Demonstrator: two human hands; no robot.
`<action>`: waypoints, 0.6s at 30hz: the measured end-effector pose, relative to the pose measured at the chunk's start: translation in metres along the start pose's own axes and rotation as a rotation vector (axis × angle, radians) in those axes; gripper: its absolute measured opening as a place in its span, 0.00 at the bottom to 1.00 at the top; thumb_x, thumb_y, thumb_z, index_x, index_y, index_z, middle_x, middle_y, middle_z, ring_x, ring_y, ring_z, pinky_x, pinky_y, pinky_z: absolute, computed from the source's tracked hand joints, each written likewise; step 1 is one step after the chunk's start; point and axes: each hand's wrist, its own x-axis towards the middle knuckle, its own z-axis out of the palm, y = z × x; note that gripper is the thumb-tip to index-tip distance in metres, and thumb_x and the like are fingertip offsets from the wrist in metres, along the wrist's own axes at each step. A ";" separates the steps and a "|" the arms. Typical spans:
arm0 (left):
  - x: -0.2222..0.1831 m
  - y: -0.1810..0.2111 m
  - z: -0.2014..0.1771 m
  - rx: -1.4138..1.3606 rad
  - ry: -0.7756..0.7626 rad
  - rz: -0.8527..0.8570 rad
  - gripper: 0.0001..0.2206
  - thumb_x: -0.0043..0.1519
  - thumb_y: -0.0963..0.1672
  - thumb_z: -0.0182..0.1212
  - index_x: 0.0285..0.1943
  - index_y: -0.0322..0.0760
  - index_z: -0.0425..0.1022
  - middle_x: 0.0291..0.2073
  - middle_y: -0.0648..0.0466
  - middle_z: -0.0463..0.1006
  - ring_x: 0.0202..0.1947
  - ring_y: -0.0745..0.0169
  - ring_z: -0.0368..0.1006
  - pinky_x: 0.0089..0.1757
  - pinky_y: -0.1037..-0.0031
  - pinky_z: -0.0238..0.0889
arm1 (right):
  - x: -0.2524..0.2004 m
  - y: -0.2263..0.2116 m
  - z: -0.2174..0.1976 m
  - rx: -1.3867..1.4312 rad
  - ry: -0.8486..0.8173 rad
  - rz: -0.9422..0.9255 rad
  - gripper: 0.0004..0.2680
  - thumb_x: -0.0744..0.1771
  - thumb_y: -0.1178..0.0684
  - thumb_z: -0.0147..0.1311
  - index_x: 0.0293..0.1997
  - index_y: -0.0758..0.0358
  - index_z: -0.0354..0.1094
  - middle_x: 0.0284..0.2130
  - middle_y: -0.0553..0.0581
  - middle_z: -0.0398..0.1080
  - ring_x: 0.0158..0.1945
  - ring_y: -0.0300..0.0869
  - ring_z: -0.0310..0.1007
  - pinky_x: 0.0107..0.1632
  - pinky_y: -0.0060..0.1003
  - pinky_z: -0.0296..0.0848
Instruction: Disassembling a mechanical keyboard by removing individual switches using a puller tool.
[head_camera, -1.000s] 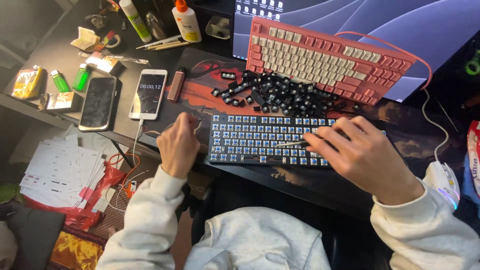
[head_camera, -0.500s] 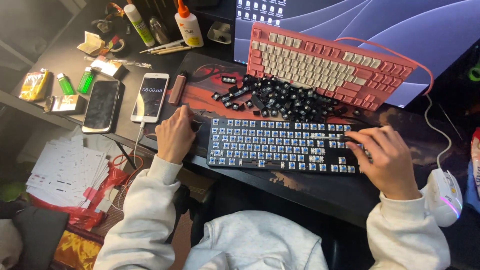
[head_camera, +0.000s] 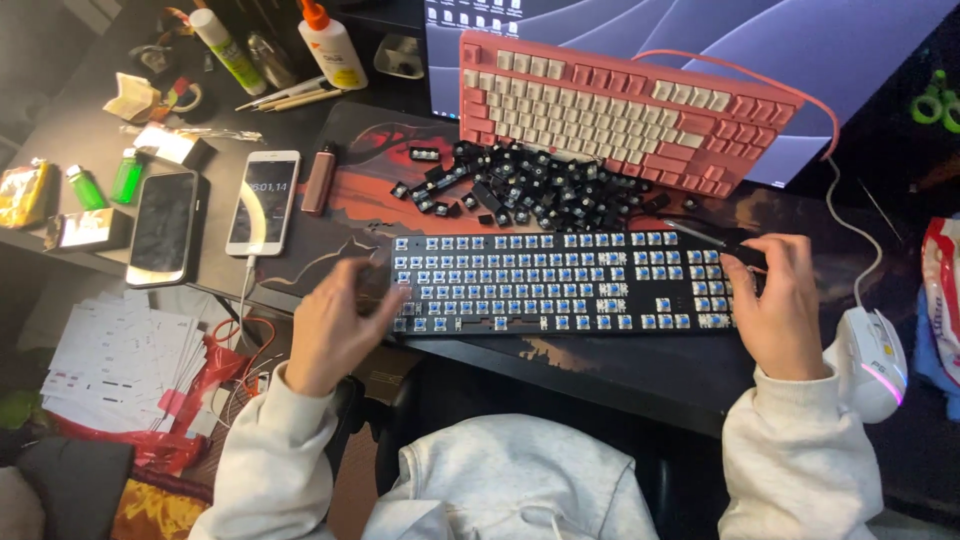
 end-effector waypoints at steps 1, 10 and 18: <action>-0.004 -0.001 0.001 -0.012 -0.131 0.006 0.37 0.64 0.60 0.80 0.68 0.26 0.79 0.51 0.39 0.92 0.40 0.48 0.92 0.40 0.63 0.87 | -0.002 0.001 0.001 0.002 0.011 -0.012 0.10 0.77 0.64 0.67 0.64 0.80 0.73 0.64 0.74 0.73 0.60 0.64 0.76 0.65 0.56 0.76; -0.015 -0.004 0.008 0.102 -0.179 0.091 0.48 0.52 0.60 0.90 0.77 0.31 0.79 0.49 0.52 0.85 0.39 0.56 0.88 0.41 0.65 0.80 | -0.014 -0.002 -0.006 0.241 -0.032 0.125 0.11 0.79 0.65 0.61 0.71 0.82 0.70 0.66 0.76 0.69 0.64 0.64 0.77 0.66 0.58 0.84; 0.008 -0.013 -0.003 0.041 -0.262 0.106 0.48 0.52 0.58 0.90 0.82 0.38 0.79 0.49 0.51 0.87 0.39 0.54 0.87 0.42 0.65 0.79 | -0.046 -0.026 -0.040 0.240 -0.112 0.252 0.13 0.77 0.64 0.63 0.69 0.82 0.70 0.67 0.75 0.68 0.61 0.62 0.79 0.65 0.55 0.87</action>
